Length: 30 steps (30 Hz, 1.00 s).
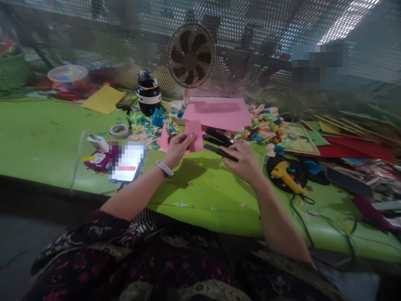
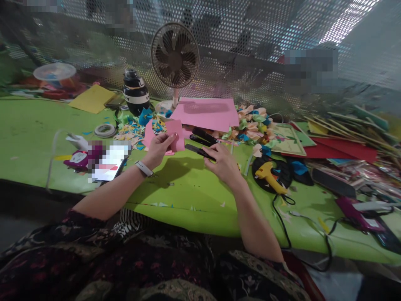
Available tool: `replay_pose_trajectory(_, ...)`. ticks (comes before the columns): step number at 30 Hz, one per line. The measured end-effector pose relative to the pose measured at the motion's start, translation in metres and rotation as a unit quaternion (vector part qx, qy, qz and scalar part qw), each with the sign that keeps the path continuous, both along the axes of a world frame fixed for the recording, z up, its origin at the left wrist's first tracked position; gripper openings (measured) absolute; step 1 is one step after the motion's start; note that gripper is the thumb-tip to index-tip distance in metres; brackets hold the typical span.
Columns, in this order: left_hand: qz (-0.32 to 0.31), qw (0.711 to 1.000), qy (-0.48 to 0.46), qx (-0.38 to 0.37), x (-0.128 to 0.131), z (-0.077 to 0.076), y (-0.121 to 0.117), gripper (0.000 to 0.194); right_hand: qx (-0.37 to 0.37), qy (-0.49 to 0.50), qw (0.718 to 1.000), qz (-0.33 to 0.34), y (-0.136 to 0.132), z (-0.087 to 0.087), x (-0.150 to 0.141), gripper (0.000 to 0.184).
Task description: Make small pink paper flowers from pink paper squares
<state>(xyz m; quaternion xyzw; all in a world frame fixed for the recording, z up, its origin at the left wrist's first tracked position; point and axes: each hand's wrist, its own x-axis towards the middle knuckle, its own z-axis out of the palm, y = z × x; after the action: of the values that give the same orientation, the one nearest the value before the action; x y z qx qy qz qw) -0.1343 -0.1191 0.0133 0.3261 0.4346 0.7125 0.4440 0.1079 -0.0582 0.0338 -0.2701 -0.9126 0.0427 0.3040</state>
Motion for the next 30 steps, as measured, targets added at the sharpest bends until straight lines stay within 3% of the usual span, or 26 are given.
replay_pose_trajectory(16,-0.027,0.998,-0.012,-0.053,0.013,0.003,-0.007,0.056,-0.006,-0.046,0.999,0.006,-0.018,0.001,-0.011,0.042)
replay_pose_trajectory(30,-0.011,0.999,-0.017,-0.043,0.009,-0.003,-0.003,0.047,-0.003,-0.055,0.998,0.012,-0.02,0.004,-0.012,0.04)
